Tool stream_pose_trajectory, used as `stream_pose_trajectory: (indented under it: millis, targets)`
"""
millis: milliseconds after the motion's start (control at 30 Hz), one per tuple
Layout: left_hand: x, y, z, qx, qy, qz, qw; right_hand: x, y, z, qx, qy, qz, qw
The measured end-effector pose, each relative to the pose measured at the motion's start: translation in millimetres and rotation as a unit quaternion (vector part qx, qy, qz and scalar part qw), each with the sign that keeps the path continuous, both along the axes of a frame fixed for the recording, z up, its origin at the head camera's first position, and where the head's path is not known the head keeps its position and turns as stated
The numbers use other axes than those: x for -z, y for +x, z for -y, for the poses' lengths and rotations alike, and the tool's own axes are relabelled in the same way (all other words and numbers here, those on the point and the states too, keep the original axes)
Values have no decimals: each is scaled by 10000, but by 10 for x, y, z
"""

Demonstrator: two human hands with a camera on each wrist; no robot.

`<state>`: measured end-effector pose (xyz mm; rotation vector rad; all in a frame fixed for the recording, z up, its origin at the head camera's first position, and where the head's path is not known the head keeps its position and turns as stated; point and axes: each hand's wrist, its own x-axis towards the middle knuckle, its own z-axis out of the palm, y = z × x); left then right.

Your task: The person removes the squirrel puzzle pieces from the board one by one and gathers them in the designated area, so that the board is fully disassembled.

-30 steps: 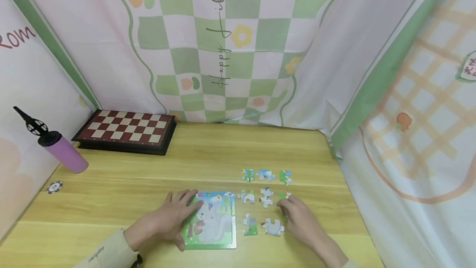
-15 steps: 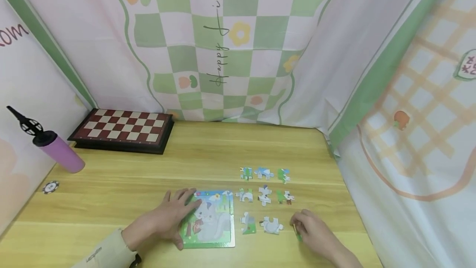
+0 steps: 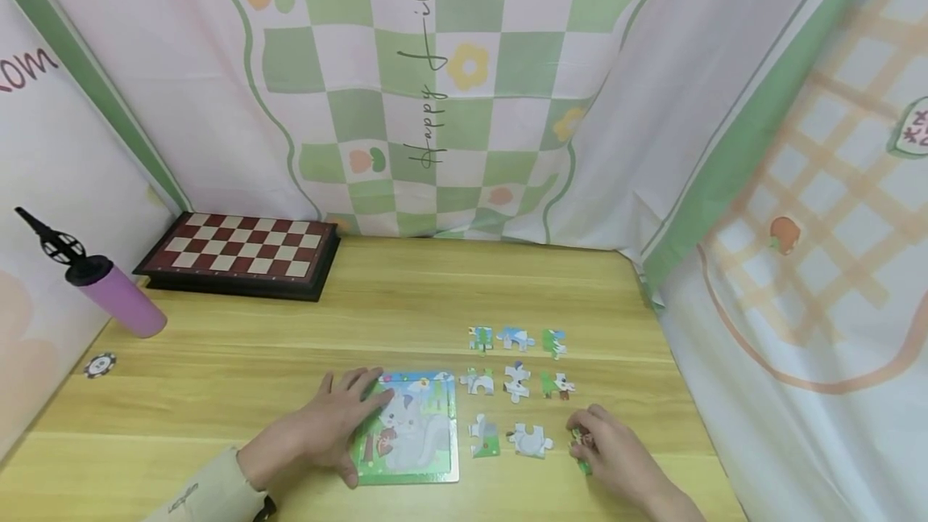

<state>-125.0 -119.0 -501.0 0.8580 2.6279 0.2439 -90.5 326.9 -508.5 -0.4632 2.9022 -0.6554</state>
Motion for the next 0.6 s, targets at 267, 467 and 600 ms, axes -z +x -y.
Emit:
stream_pose_trajectory:
  millis: [267, 467, 600]
  targets:
    - [-23, -1, 5, -21, 1, -13, 10000, 62, -6, 2, -96, 64, -611, 9981]
    - [-16, 6, -1, -8, -9, -54, 10000, 73, -5, 23, 52, 309, -876, 9957]
    - [-13, 6, -14, -16, -61, -69, 10000, 71, -2, 34, 199, 492, -912, 9944]
